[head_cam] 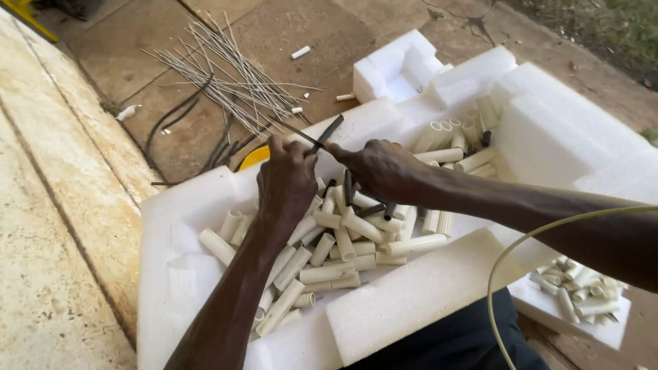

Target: Cutting small sections of plastic tubing using a handheld hacksaw blade

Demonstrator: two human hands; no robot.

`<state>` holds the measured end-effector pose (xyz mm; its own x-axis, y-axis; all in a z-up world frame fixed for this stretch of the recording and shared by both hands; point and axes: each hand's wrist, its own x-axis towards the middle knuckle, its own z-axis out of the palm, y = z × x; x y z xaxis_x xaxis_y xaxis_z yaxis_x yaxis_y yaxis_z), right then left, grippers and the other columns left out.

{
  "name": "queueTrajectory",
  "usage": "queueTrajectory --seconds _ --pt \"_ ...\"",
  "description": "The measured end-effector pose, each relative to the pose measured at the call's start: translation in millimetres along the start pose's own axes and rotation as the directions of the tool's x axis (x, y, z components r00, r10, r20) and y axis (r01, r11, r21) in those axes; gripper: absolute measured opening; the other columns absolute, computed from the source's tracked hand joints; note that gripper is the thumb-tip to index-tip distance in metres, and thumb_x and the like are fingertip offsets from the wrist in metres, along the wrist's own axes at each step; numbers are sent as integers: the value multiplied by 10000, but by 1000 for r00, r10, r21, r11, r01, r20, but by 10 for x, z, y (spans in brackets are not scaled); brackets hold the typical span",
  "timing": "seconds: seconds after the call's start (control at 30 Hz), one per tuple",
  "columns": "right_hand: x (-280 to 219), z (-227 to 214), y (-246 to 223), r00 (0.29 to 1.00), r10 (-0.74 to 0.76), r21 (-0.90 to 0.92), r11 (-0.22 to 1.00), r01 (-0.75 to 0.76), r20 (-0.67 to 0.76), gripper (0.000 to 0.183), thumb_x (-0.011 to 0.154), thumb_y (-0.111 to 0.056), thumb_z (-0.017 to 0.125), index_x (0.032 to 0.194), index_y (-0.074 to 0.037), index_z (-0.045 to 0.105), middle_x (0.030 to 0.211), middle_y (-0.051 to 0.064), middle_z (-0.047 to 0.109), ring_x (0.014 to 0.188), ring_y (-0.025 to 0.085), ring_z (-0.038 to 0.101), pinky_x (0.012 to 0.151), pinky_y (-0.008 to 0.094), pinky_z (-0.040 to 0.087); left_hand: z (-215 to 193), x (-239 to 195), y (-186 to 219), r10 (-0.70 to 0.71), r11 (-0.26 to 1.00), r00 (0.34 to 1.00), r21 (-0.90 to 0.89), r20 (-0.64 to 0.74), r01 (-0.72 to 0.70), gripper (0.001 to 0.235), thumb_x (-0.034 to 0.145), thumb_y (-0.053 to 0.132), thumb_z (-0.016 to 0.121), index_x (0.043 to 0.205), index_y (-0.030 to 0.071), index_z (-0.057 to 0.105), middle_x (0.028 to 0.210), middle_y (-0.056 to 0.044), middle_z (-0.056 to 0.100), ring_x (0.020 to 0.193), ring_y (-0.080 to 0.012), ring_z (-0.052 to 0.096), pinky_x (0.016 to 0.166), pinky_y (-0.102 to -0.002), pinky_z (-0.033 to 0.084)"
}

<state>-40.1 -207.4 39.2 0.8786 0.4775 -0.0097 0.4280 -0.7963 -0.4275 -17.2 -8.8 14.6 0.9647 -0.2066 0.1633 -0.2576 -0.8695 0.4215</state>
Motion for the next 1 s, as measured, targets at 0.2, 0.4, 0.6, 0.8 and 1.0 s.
queueTrajectory --seconds 0.2,0.4,0.6,0.8,1.0 --pt "38 -65 -53 999 38 -11 999 -38 -25 448 924 -143 587 1371 -163 606 746 246 713 683 452 726 589 535 592 165 193 -60 -4 986 996 164 93 -12 289 1007 348 600 1068 66 621 1035 -144 573 822 -461 748 745 -558 625" --pt "-119 -222 -193 999 4 -6 1000 -3 50 419 1014 -138 483 1419 -84 577 636 232 680 522 331 694 521 386 600 -40 181 -65 -34 999 991 -10 127 35 274 999 305 593 1013 37 652 986 -181 652 959 -450 729 849 -580 588" --pt "-401 -407 -133 997 -8 -121 993 17 72 472 906 -152 534 1369 -95 603 587 280 661 535 456 700 501 519 579 -63 145 90 -7 1000 994 -9 105 8 215 1014 218 591 1048 10 635 1001 -208 608 932 -443 739 841 -534 608" --pt "246 -28 4 992 -120 83 989 122 -36 324 989 -90 483 1244 -19 670 546 196 641 436 326 659 429 401 562 -8 166 -20 56 998 998 -10 40 -56 196 1003 159 578 1039 -33 597 1058 -210 578 916 -491 719 824 -589 609" --pt "-266 -170 -19 998 -51 76 996 53 -33 496 907 -148 530 1401 -118 568 627 330 643 581 531 673 541 618 548 86 169 -148 -3 999 1000 -52 8 4 193 1006 183 558 1022 -1 617 1053 -185 549 916 -480 723 799 -566 616"
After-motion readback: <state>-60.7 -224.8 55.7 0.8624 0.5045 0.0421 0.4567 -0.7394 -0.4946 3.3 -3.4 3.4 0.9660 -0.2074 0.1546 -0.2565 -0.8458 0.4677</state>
